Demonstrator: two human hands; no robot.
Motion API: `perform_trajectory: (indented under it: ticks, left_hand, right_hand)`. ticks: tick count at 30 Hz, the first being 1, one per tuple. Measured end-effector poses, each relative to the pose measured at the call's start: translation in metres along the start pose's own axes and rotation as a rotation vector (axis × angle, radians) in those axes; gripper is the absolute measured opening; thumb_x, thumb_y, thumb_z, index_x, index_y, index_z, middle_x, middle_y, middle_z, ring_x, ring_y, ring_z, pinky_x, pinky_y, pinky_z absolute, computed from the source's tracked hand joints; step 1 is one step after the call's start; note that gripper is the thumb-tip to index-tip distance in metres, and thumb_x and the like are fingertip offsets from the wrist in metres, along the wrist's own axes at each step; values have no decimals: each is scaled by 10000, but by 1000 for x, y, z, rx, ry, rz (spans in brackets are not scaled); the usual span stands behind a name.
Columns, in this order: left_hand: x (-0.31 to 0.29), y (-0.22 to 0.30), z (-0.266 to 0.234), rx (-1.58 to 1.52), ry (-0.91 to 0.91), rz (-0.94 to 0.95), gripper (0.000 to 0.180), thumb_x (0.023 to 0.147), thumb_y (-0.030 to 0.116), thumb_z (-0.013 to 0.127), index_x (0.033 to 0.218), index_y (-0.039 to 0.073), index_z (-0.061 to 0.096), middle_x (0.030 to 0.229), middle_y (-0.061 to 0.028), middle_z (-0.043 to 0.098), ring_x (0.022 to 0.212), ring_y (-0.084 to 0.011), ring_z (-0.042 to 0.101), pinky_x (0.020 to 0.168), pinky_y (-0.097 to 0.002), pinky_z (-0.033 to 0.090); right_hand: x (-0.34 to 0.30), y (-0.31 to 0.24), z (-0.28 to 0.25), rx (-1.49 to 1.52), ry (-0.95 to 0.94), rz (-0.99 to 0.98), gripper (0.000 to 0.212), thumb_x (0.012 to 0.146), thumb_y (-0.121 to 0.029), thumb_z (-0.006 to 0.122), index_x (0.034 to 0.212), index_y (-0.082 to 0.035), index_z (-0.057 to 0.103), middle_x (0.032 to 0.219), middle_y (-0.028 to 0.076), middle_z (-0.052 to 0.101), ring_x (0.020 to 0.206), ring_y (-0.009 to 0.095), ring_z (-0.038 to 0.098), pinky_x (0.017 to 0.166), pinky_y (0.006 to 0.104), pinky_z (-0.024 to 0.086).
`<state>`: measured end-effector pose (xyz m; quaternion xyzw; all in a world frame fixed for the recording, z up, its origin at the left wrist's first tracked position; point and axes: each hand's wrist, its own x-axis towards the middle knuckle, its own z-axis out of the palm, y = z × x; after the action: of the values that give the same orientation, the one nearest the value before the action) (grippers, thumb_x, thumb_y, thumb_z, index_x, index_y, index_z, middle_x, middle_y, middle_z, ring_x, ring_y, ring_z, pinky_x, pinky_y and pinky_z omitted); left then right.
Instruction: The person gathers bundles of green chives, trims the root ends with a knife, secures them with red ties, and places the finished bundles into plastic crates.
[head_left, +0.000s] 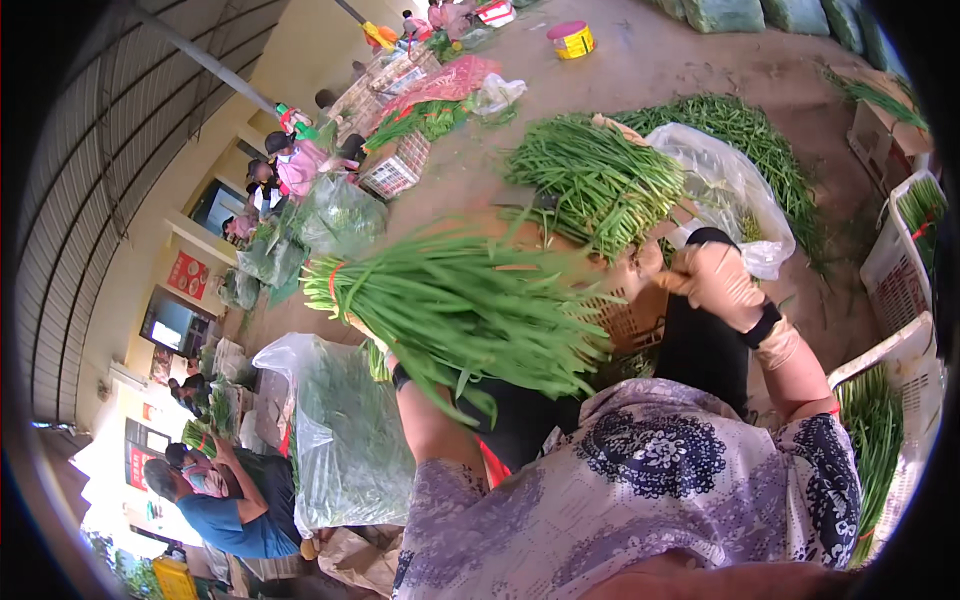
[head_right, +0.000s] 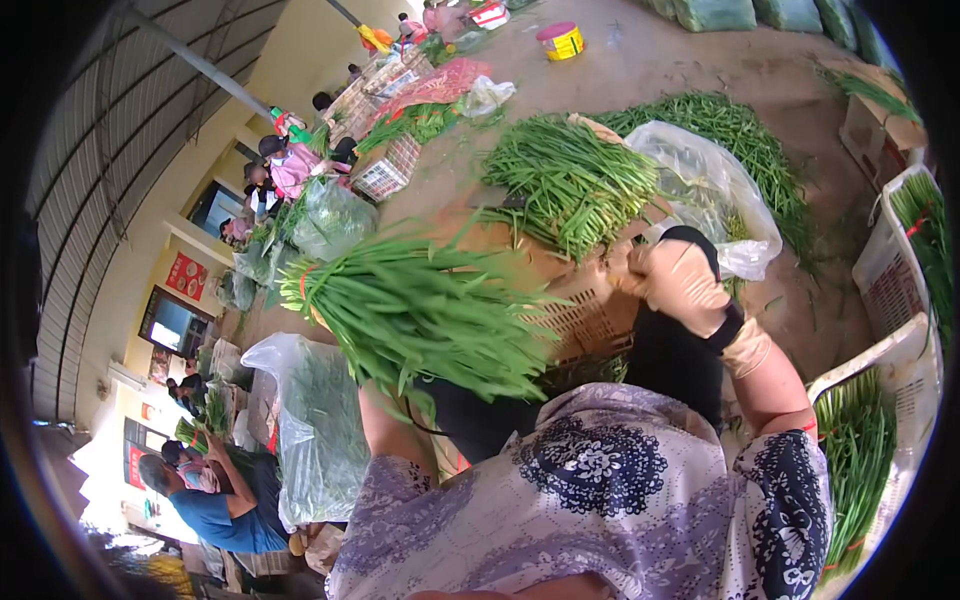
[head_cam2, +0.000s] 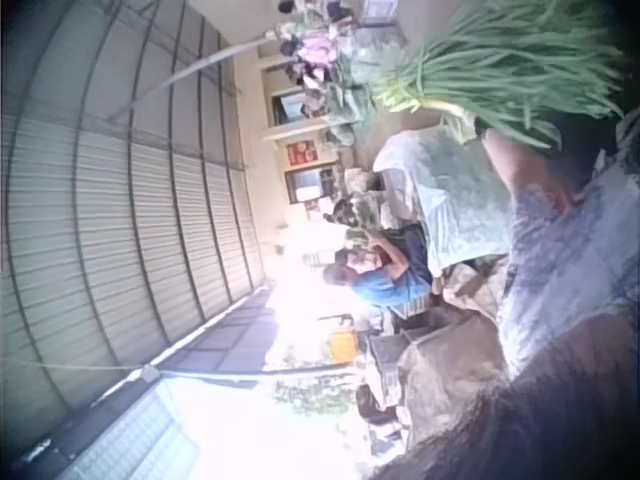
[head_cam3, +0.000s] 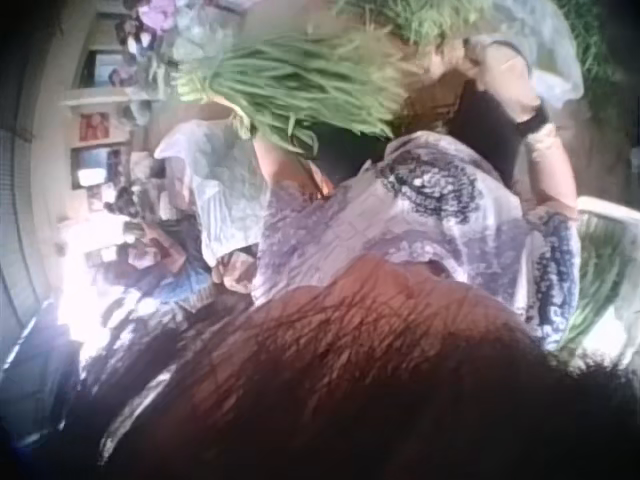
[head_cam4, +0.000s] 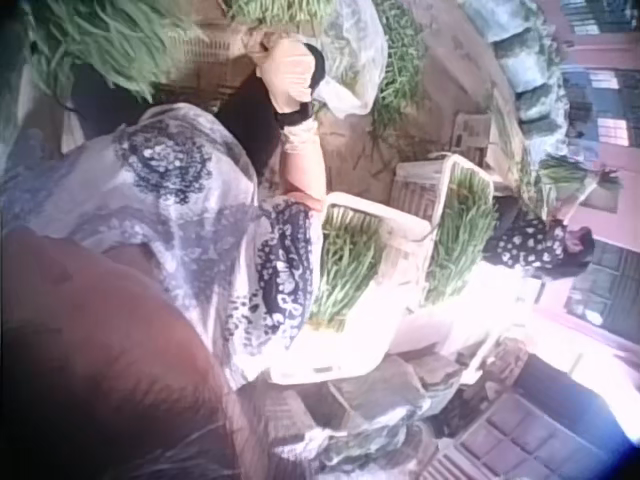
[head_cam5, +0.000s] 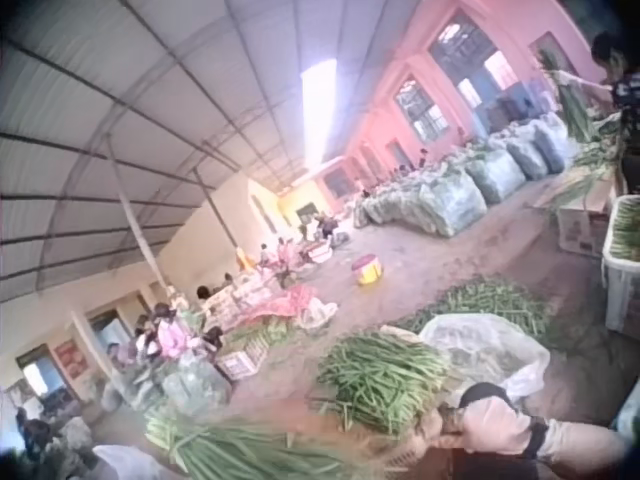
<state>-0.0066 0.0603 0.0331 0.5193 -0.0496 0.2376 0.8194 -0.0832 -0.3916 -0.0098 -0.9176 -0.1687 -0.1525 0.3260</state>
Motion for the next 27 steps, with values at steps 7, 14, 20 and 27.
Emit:
perform_trajectory:
  ticks: [7,14,20,27]
  left_hand:
    - [-65,-7,25,70,54,-173,634,926,559,377,1317,65,447,1331,-123,470,1211,-264,452,1015,-394,381]
    - [-153,19,32,199,187,-316,671,914,585,373,1326,58,431,1327,-133,468,1209,-273,455,1012,-407,388]
    - [-170,22,28,231,217,-353,702,904,607,370,1333,52,417,1324,-141,467,1206,-282,458,1009,-418,394]
    - [-189,15,38,254,227,-396,739,892,632,367,1342,46,401,1321,-151,465,1203,-291,461,1005,-431,401]
  right_hand:
    - [8,-13,9,300,300,132,272,851,-211,649,637,-52,599,453,61,514,384,202,530,418,311,413]
    - [22,-42,4,729,94,46,270,914,-113,559,1170,-27,579,722,13,610,613,88,566,565,243,454]
    - [24,-68,-20,940,-63,73,255,962,-193,496,1085,-7,619,698,11,605,584,107,547,555,239,457]
    - [74,-70,9,645,-404,265,609,903,-560,475,862,19,660,605,65,588,513,141,563,485,267,451]
